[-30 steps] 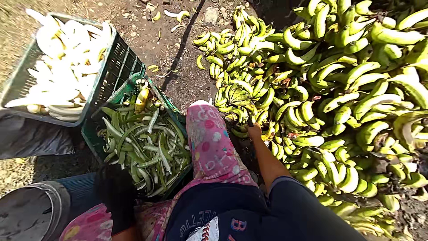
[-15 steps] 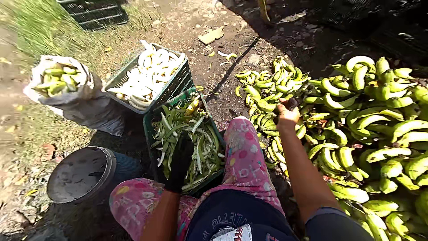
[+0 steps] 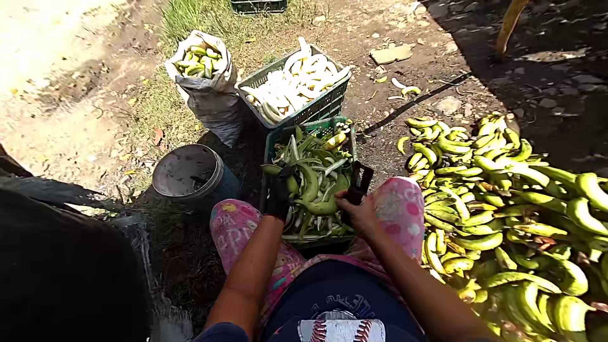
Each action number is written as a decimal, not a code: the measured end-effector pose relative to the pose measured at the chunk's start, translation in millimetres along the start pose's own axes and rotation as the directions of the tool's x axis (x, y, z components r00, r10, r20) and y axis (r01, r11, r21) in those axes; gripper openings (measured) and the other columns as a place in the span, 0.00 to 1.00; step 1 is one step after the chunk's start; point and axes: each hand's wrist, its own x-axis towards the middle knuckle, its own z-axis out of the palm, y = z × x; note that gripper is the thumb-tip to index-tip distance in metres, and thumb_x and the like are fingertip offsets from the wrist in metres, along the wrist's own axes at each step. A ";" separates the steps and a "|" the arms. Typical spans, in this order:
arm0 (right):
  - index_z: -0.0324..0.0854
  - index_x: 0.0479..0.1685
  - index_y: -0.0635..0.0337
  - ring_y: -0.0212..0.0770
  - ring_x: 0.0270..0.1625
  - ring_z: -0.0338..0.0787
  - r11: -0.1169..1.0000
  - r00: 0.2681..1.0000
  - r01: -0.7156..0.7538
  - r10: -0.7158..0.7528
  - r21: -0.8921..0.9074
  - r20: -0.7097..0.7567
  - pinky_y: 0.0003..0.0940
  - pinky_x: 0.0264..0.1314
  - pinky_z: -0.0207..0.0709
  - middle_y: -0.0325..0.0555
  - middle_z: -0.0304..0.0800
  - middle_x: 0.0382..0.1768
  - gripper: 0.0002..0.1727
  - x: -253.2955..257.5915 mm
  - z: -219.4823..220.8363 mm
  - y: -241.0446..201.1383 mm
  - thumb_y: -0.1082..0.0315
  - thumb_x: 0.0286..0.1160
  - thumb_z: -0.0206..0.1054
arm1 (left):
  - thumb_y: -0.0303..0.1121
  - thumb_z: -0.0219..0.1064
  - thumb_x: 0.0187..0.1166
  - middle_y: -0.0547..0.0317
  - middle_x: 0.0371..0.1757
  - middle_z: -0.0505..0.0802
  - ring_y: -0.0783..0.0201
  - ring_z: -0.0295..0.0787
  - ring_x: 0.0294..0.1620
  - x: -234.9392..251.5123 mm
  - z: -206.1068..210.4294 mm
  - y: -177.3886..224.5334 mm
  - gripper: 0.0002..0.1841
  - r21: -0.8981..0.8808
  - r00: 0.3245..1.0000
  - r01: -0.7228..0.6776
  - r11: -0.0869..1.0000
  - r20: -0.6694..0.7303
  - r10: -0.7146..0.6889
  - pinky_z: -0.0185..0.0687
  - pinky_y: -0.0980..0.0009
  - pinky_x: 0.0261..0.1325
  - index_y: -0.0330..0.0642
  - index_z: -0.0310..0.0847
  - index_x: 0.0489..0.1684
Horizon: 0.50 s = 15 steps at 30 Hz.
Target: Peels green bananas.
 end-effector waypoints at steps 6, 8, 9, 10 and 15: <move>0.88 0.46 0.64 0.35 0.42 0.89 0.984 0.992 0.058 -0.075 -0.168 -0.097 0.31 0.46 0.85 0.46 0.91 0.43 0.09 -4.1 -20.7 -2.4 0.77 0.68 0.71 | 0.50 0.70 0.78 0.41 0.66 0.85 0.48 0.85 0.61 13.8 -38.2 35.8 0.35 0.449 0.802 0.078 0.890 -0.559 0.211 0.82 0.46 0.61 0.42 0.66 0.81; 0.89 0.45 0.62 0.34 0.41 0.90 0.973 0.991 0.061 -0.086 -0.223 -0.102 0.31 0.45 0.85 0.45 0.93 0.42 0.08 -1.2 -31.3 -12.3 0.75 0.69 0.73 | 0.47 0.68 0.82 0.42 0.66 0.85 0.54 0.85 0.61 38.0 -36.4 67.3 0.33 0.401 0.772 0.028 0.916 -0.591 0.236 0.82 0.53 0.65 0.38 0.64 0.82; 0.90 0.45 0.61 0.34 0.40 0.90 0.965 0.990 0.062 -0.092 -0.255 -0.108 0.32 0.44 0.84 0.44 0.92 0.42 0.08 1.0 -33.8 -17.0 0.75 0.69 0.73 | 0.46 0.66 0.84 0.42 0.65 0.86 0.55 0.84 0.61 37.3 -30.6 79.4 0.31 0.411 0.810 0.030 0.911 -0.544 0.219 0.80 0.55 0.66 0.36 0.68 0.79; 0.90 0.45 0.60 0.34 0.38 0.87 0.958 0.987 0.074 -0.109 -0.277 -0.115 0.32 0.40 0.82 0.44 0.90 0.44 0.08 3.2 -34.2 -21.7 0.74 0.69 0.73 | 0.46 0.65 0.85 0.41 0.64 0.86 0.55 0.84 0.60 32.1 -25.5 85.9 0.28 0.440 0.860 0.059 0.896 -0.478 0.178 0.80 0.54 0.66 0.36 0.72 0.76; 0.88 0.46 0.55 0.28 0.24 0.81 0.946 0.936 0.299 -0.316 -0.123 -0.154 0.26 0.25 0.78 0.37 0.91 0.33 0.09 10.2 -18.2 -48.9 0.75 0.69 0.72 | 0.34 0.63 0.85 0.36 0.76 0.81 0.38 0.81 0.71 -35.4 -26.6 44.9 0.27 0.896 0.983 0.083 0.436 -0.146 0.114 0.76 0.36 0.68 0.43 0.67 0.84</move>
